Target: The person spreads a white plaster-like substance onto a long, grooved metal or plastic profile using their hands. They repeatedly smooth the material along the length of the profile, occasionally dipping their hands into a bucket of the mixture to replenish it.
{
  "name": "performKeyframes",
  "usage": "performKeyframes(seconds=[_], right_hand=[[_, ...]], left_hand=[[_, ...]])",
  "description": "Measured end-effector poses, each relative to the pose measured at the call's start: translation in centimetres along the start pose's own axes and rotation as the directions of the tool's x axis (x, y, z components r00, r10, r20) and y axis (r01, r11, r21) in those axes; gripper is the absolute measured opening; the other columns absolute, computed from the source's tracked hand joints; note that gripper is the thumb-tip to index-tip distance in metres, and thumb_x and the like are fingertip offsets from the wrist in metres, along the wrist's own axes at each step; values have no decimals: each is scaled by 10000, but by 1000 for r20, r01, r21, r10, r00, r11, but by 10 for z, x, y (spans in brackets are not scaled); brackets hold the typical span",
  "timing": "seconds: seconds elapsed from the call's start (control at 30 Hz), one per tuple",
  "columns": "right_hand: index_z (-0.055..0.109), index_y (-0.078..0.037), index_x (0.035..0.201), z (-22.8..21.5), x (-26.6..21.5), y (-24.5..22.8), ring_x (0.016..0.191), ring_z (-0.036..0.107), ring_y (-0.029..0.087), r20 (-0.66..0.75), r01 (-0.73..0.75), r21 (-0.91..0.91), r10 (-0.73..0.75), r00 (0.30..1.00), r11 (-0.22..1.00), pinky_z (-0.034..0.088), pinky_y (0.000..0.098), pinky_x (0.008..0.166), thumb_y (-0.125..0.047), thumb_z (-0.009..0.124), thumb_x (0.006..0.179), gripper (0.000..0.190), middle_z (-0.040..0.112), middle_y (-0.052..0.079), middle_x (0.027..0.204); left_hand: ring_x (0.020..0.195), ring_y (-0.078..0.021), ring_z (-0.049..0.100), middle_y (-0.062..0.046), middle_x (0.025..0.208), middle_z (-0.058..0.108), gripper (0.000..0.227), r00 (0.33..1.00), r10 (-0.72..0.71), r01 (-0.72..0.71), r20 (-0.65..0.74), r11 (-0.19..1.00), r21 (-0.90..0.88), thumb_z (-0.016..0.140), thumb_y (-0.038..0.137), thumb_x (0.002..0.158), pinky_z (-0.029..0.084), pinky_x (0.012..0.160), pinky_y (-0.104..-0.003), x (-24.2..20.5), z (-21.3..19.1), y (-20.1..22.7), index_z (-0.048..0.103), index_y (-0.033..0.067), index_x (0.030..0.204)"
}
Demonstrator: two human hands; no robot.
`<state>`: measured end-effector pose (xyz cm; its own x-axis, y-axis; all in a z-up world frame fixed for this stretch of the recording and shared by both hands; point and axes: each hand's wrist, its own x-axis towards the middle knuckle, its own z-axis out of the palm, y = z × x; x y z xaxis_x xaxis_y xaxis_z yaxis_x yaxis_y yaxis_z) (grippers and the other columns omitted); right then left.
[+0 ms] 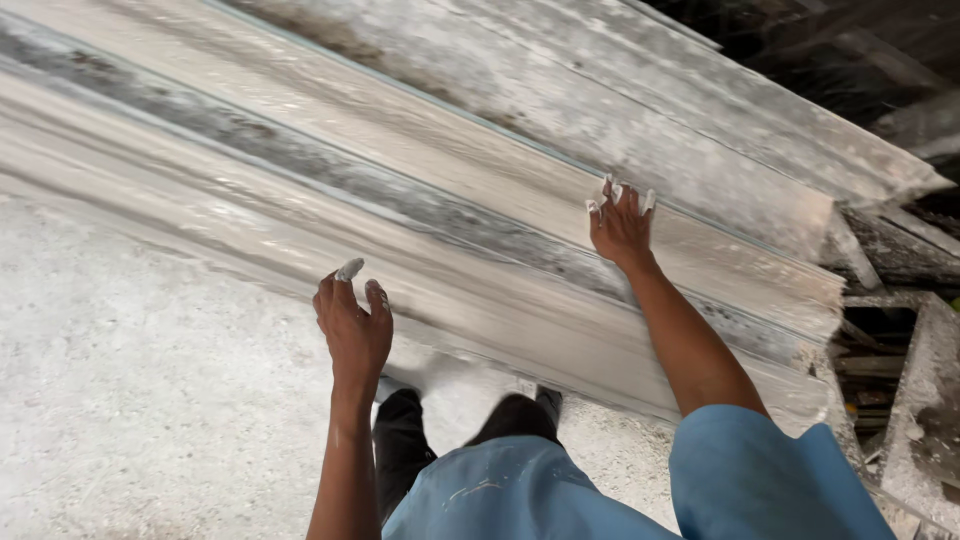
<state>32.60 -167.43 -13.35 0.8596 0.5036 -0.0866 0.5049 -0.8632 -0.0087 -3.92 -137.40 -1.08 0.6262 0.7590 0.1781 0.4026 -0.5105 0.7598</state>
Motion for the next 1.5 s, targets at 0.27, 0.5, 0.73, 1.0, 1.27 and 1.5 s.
performKeyframes(seconds=[0.27,0.5,0.73,1.0,1.27,1.5], right_hand=[[327,-57,1599,22,-90,228,1483,325,382,-13,57,-12,-57,998,998,121,731,1210,-407,468,1087,636,380,226,1537],[273,-43,1609,15,-153,408,1450,282,425,179,45,33,-50,983,998,312,757,1048,-364,508,1005,724,289,268,1550],[242,-78,1641,15,-186,515,1451,312,435,265,45,-1,-43,963,999,300,688,1149,-418,490,1013,756,286,258,1548],[333,-57,1496,15,-195,536,1572,183,271,400,417,-241,-302,865,876,262,565,1209,-611,448,973,770,113,128,1730],[229,-145,1605,-2,-156,434,1573,161,239,397,594,-283,-472,787,753,174,603,1237,-574,540,945,847,122,104,1699],[281,-11,1567,-12,-83,257,1575,169,245,268,690,-236,-637,723,684,-30,597,1256,-525,497,979,811,193,125,1690]], left_hand=[[1215,-429,525,-234,1282,594,355,995,98,-96,19,992,-82,619,105,1035,438,1051,-547,-141,177,140,581,11,1375],[1175,-445,538,-244,1250,608,375,981,72,-72,178,997,-6,634,123,988,437,1010,-547,-211,260,244,602,18,1346],[1171,-444,536,-246,1240,605,372,979,47,-53,200,998,26,638,117,983,439,1013,-541,-239,290,292,598,18,1339],[1197,-442,530,-256,1281,595,389,985,-42,23,168,993,114,644,121,975,428,1029,-533,-251,274,284,595,0,1342],[1211,-412,544,-228,1281,608,371,995,-64,57,71,992,109,642,126,989,438,1044,-503,-247,218,250,601,9,1339],[1200,-393,557,-208,1254,615,379,989,-144,144,26,989,16,629,140,995,453,1016,-481,-209,154,199,595,36,1357]])
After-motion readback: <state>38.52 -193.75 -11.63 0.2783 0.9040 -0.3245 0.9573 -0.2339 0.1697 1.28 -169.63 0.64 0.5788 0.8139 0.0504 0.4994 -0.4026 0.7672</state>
